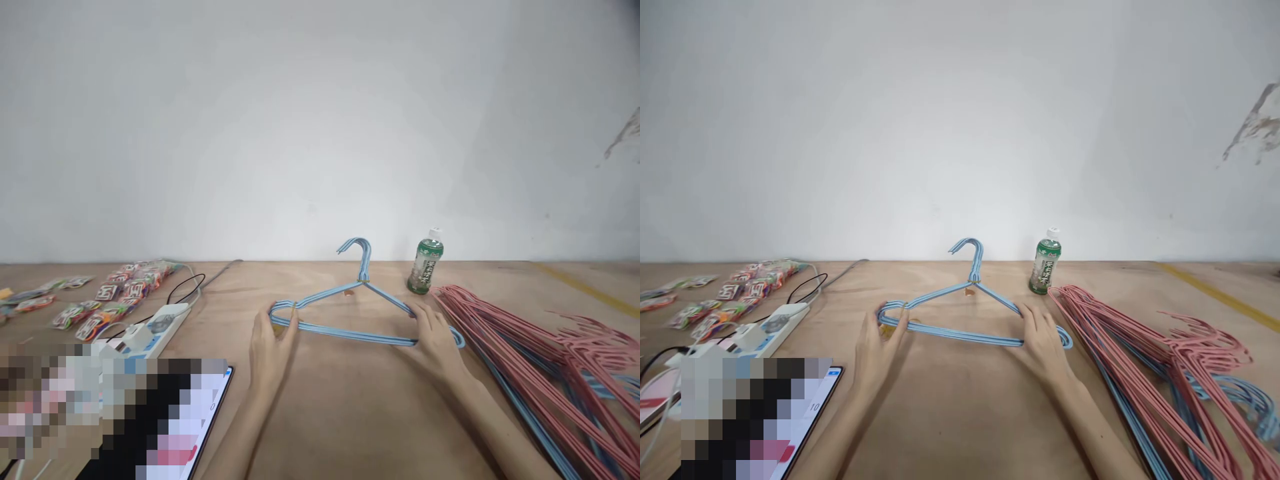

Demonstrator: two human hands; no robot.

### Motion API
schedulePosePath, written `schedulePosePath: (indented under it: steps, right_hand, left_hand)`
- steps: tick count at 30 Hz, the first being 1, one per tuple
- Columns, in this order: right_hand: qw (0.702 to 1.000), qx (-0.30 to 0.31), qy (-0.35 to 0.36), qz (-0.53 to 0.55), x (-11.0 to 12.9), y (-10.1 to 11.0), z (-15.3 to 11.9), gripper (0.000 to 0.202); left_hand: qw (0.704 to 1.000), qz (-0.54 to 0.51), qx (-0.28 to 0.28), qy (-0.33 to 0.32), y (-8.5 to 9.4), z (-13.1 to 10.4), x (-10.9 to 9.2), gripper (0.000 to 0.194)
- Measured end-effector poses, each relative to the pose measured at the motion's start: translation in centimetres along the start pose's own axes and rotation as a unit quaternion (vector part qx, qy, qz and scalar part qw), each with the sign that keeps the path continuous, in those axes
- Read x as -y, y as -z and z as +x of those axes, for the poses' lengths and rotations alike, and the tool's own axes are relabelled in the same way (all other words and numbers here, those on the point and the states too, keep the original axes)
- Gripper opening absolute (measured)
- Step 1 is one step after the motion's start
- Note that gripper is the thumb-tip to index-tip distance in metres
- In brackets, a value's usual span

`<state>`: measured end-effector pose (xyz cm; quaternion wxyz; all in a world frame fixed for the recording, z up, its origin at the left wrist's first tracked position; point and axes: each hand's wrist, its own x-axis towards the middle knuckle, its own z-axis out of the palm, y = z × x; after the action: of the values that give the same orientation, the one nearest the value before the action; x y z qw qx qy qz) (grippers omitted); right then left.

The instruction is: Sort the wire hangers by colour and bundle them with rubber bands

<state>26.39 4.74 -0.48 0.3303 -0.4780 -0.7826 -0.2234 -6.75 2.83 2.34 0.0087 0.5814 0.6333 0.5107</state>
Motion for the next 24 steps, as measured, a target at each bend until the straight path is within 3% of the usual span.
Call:
schedulePosePath:
  steps: [5, 11, 24]
  right_hand:
    - [0.999, -0.011, 0.044, -0.030, -1.0, -0.5, -0.5, 0.064]
    - [0.998, -0.006, 0.056, -0.028, -0.8, -0.6, -0.5, 0.063]
    - [0.995, -0.040, 0.079, -0.043, -1.5, -0.4, -0.7, 0.067]
  left_hand:
    - [0.994, 0.096, 0.055, -0.019, -0.4, -0.1, 1.1, 0.038]
    - [0.989, 0.109, 0.102, -0.017, -0.5, 0.1, 2.4, 0.032]
    - [0.995, 0.038, 0.068, 0.070, -0.1, 0.6, 2.3, 0.028]
